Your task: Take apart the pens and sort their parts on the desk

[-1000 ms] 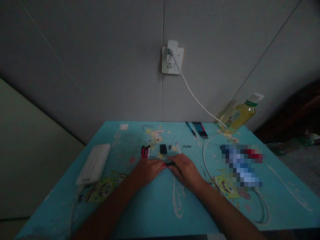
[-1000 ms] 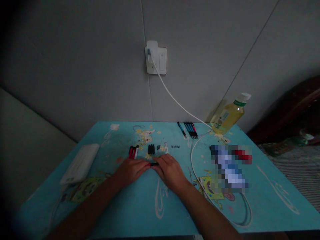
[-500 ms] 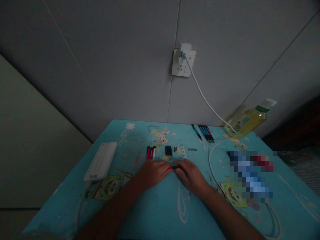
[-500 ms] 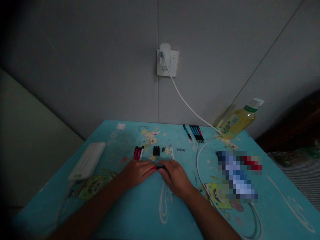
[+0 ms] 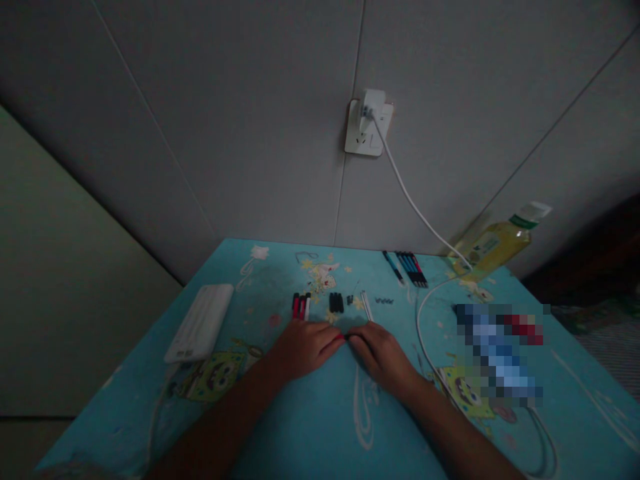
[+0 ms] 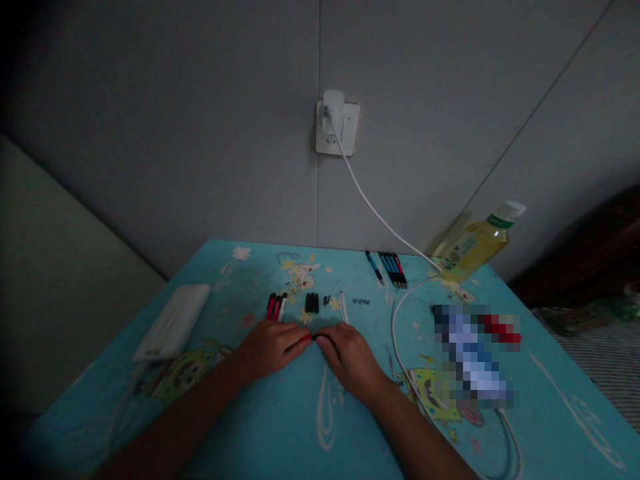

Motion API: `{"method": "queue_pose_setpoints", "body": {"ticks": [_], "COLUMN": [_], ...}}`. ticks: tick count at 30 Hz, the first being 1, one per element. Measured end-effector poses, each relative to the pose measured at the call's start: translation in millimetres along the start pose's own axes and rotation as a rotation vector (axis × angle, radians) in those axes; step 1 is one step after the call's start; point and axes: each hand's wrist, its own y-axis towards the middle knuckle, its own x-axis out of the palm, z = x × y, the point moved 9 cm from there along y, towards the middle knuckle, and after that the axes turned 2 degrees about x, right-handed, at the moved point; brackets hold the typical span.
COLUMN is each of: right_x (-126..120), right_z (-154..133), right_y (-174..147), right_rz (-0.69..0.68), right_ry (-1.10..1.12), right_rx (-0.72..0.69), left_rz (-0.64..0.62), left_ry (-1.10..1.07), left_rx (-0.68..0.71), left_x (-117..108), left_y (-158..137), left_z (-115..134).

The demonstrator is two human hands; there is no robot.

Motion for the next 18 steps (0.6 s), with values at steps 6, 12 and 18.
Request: {"method": "queue_pose_setpoints", "body": {"ticks": [6, 12, 18], "right_x": [-4.5, -4.3, -5.0], "right_z": [0.3, -4.0, 2.4], "right_y": [-1.0, -1.0, -1.0], "right_rz": [0.040, 0.037, 0.063], "right_ry": [0.033, 0.003, 0.039], "right_rx": [0.008, -0.024, 0.003], "left_rz": [0.005, 0.025, -0.017], "left_ry": [-0.011, -0.012, -0.022], "left_rx": [0.009, 0.016, -0.003], "left_x": [0.5, -2.0, 2.7], "left_y": [0.4, 0.5, 1.7], "left_z": [0.1, 0.8, -2.3]}}
